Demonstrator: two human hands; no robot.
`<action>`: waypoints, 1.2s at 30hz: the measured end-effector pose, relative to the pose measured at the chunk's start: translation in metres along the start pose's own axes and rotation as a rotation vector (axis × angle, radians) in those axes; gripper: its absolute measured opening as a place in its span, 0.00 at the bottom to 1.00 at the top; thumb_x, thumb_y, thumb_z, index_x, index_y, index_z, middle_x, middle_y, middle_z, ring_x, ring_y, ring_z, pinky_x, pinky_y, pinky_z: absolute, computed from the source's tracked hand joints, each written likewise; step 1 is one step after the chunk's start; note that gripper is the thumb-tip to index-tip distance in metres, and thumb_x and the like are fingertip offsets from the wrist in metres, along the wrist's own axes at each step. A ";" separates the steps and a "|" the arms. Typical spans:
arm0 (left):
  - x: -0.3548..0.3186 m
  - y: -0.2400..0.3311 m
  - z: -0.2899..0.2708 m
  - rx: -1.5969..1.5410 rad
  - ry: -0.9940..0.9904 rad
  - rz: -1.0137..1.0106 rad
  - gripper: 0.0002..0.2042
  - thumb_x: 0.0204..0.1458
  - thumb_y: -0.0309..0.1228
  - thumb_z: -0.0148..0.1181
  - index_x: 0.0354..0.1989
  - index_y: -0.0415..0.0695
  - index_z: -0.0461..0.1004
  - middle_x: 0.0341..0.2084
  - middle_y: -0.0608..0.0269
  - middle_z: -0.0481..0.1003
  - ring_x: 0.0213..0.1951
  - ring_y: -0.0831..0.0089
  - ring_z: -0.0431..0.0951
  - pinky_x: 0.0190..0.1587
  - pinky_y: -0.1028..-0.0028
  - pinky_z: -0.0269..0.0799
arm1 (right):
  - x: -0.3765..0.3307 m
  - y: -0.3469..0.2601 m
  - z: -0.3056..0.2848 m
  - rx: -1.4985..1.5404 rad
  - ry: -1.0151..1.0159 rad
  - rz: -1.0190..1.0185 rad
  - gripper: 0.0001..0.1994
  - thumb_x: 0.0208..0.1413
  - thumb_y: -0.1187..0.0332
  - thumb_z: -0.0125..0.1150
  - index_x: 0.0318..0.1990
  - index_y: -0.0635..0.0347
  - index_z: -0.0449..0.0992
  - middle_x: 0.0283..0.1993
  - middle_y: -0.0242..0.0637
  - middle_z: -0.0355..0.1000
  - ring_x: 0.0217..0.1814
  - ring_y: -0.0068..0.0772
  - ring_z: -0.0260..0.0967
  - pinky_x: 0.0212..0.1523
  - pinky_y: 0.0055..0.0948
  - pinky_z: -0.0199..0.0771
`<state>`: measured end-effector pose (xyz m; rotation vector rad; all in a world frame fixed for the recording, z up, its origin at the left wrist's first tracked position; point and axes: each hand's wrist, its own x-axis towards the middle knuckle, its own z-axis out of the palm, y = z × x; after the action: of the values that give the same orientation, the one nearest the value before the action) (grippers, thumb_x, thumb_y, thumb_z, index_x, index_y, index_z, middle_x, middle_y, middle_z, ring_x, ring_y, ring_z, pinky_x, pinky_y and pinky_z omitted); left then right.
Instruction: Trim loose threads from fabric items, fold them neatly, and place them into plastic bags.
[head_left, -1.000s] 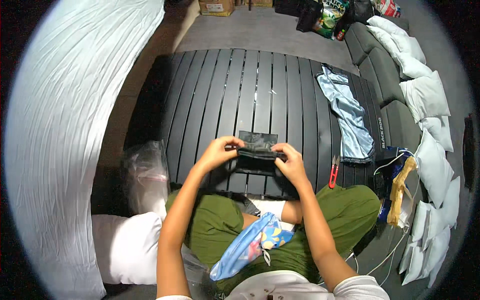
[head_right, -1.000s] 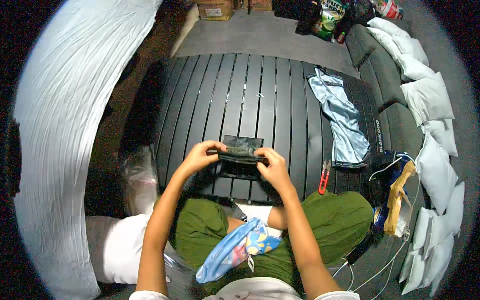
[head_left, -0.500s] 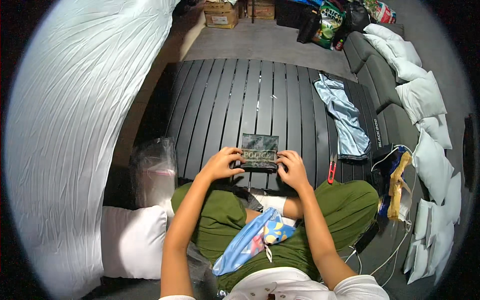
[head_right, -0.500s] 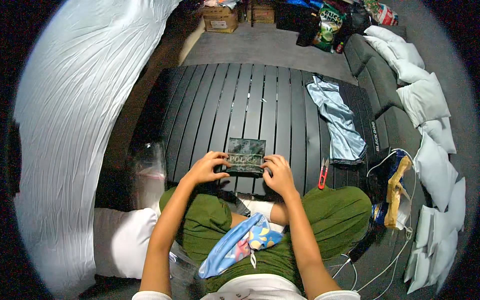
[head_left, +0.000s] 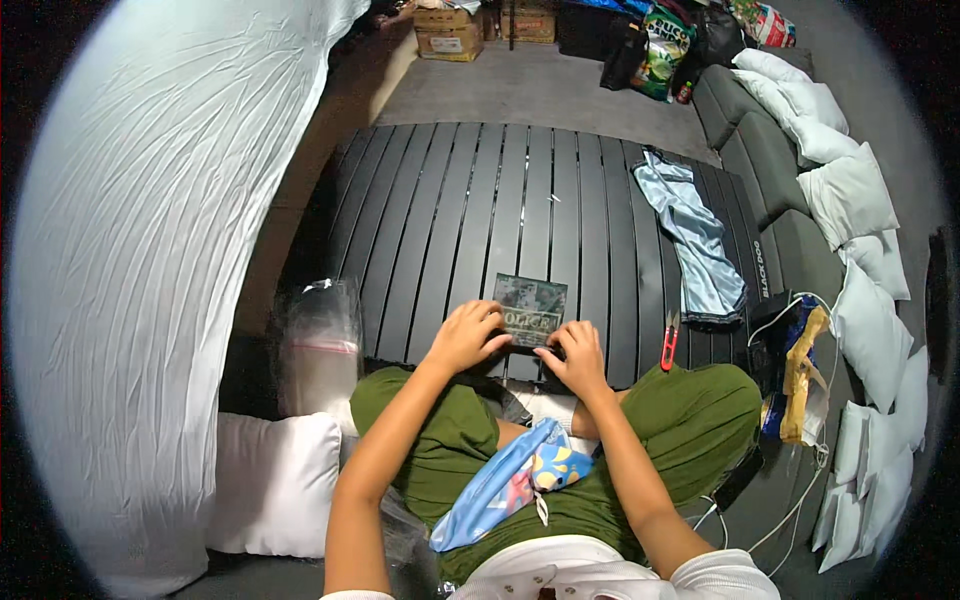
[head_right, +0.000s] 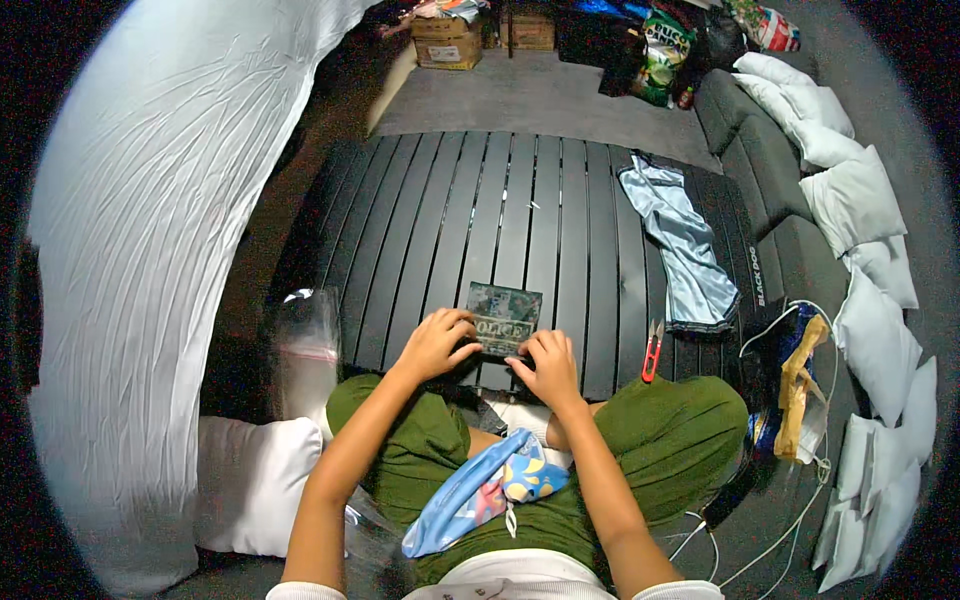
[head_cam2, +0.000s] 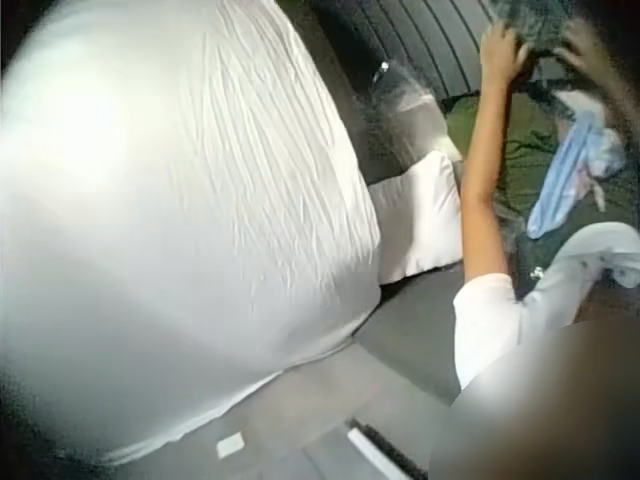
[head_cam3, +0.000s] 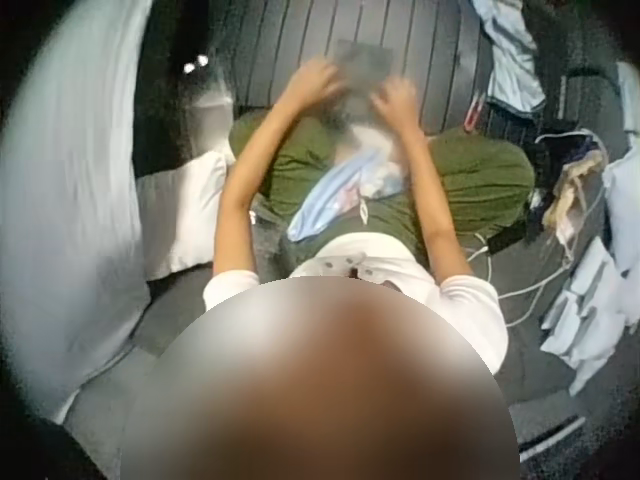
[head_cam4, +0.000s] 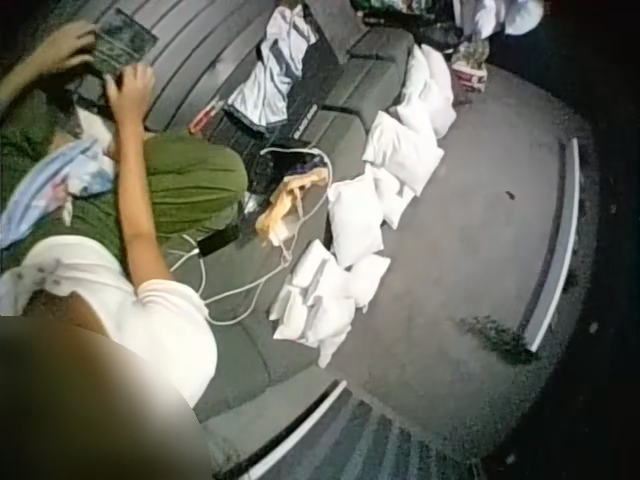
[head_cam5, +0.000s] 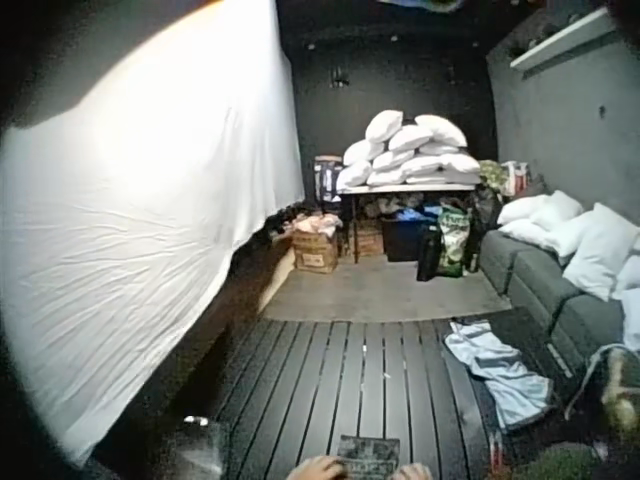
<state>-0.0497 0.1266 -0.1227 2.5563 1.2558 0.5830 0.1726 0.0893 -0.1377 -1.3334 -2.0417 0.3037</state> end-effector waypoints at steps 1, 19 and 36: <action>0.000 0.000 0.004 0.006 0.095 0.001 0.13 0.44 0.40 0.58 0.33 0.44 0.69 0.43 0.62 0.67 0.46 0.62 0.66 0.49 0.65 0.60 | 0.001 -0.003 0.001 -0.017 -0.011 0.007 0.12 0.40 0.64 0.62 0.31 0.58 0.70 0.38 0.35 0.64 0.42 0.40 0.59 0.43 0.35 0.59; -0.009 -0.024 0.009 0.165 -0.160 -0.199 0.40 0.45 0.60 0.45 0.63 0.50 0.44 0.63 0.62 0.44 0.64 0.64 0.42 0.61 0.56 0.36 | 0.013 -0.003 0.010 -0.389 -0.316 0.188 0.39 0.48 0.41 0.45 0.62 0.60 0.47 0.66 0.40 0.42 0.69 0.45 0.29 0.64 0.49 0.23; -0.101 -0.145 -0.210 -0.032 -0.405 -0.830 0.19 0.55 0.43 0.38 0.39 0.42 0.71 0.26 0.58 0.76 0.34 0.66 0.76 0.50 0.65 0.61 | 0.023 -0.026 -0.005 0.136 0.162 0.109 0.19 0.56 0.65 0.46 0.54 0.61 0.60 0.57 0.44 0.55 0.62 0.46 0.46 0.59 0.40 0.45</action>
<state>-0.3012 0.1410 -0.0143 1.7334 1.8958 -0.0867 0.1512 0.0971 -0.1110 -1.3426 -1.7868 0.3643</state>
